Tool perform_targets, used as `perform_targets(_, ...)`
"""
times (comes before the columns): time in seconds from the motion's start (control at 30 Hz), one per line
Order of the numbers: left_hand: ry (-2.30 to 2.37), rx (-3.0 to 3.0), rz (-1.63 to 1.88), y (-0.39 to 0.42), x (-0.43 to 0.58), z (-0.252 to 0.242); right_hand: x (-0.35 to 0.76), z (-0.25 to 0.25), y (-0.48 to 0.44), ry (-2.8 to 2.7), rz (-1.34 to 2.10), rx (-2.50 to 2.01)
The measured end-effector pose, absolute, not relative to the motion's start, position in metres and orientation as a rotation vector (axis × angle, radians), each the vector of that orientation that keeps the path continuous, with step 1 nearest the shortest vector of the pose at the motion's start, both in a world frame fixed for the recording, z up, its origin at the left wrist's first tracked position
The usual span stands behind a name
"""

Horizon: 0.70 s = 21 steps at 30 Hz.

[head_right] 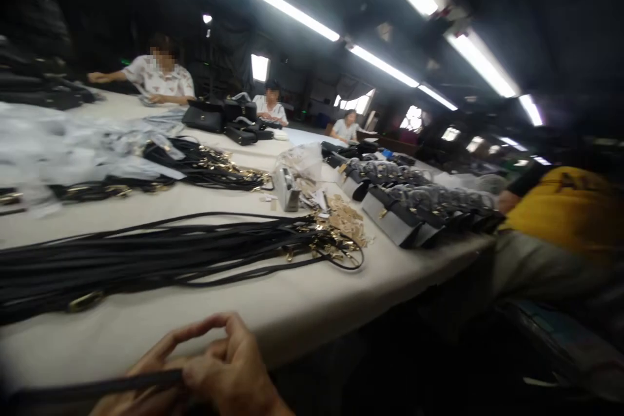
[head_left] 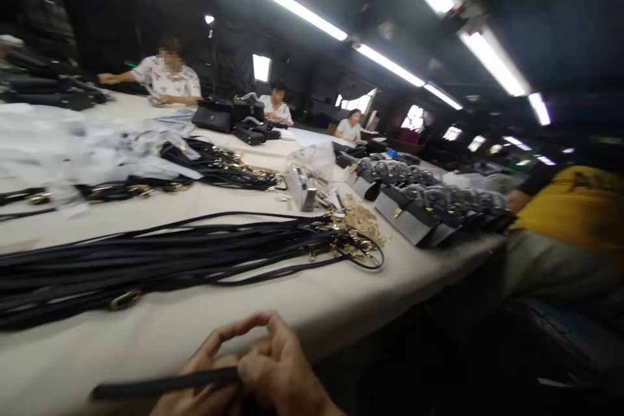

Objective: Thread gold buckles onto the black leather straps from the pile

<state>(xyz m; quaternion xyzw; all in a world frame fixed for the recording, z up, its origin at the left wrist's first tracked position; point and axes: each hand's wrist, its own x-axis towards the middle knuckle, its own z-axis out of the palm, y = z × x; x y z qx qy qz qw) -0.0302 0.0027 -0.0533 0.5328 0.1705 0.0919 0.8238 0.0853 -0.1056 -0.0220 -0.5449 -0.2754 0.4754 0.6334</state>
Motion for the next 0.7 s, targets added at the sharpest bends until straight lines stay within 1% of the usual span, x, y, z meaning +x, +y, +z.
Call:
perform_targets(0.07,0.397,1.122,0.279,-0.006,-0.039,-0.031,0.080,-0.022,-0.106,-0.585,1.078,-1.151)
perform_targets(0.17,0.438,1.150,0.410,-0.008,-0.048,-0.013,0.087,-0.021,-0.106,-0.628,1.108,-1.239)
perform_targets(0.2,0.462,1.183,0.441,-0.006,-0.051,-0.011,0.092,-0.018,-0.104,-0.730,1.110,-1.321)
perform_targets(0.27,0.507,1.256,0.496,-0.002,-0.059,-0.012,0.099,-0.007,-0.097,-1.004,1.002,-1.461)
perform_targets(0.37,0.523,1.346,0.566,-0.001,-0.066,-0.015,0.098,0.020,-0.080,-1.313,0.891,-1.444)
perform_targets(0.5,0.580,1.418,0.576,-0.002,-0.068,-0.018,0.084,0.051,-0.056,-1.261,1.162,-1.213)
perform_targets(0.57,0.615,1.450,0.598,0.000,-0.071,-0.018,0.080,0.059,-0.050,-1.221,1.244,-1.146)
perform_targets(0.63,0.622,1.464,0.643,0.002,-0.076,-0.019,0.083,0.064,-0.049,-1.243,1.222,-1.178)
perform_targets(0.7,0.627,1.419,0.660,0.004,-0.081,-0.020,0.090,0.063,-0.052,-1.292,1.110,-1.310)
